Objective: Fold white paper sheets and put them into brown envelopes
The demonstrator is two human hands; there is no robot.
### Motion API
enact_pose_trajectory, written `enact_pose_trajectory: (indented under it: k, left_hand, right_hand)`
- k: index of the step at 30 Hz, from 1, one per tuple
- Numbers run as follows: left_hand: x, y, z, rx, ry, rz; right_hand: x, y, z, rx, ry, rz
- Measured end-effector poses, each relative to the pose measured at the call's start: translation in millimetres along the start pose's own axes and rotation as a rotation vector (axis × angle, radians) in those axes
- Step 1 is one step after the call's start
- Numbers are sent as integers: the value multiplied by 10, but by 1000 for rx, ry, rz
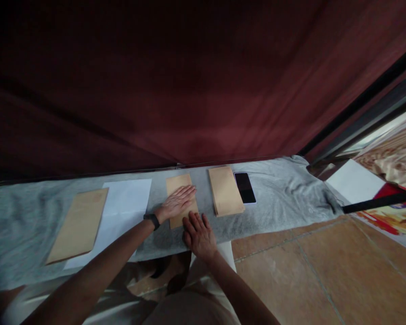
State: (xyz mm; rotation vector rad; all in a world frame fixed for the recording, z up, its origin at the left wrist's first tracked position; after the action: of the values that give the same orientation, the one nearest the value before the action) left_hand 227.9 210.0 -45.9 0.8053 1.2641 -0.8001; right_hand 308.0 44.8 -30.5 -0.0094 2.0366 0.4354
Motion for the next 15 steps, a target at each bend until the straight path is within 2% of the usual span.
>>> enact_pose_trajectory:
  k: [6,15]
  left_hand:
    - [6,-226,285,33,-32,-14]
    - [-54,-547,725,-49,-68,-31]
  right_hand:
    - [9,-6,27,7,65,26]
    - [-27,-60,66,55,103,97]
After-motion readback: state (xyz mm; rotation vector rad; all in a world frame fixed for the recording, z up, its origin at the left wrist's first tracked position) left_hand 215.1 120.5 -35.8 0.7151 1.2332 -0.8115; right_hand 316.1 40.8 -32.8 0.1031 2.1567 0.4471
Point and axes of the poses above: each hand's wrist, its own y-axis towards the middle knuckle, its own x-axis out of the palm, z = x × y, the point moved 6 cm from there along y, towards the middle knuckle, and after that the axes turned 6 degrees about y, right-handed, at the moved point
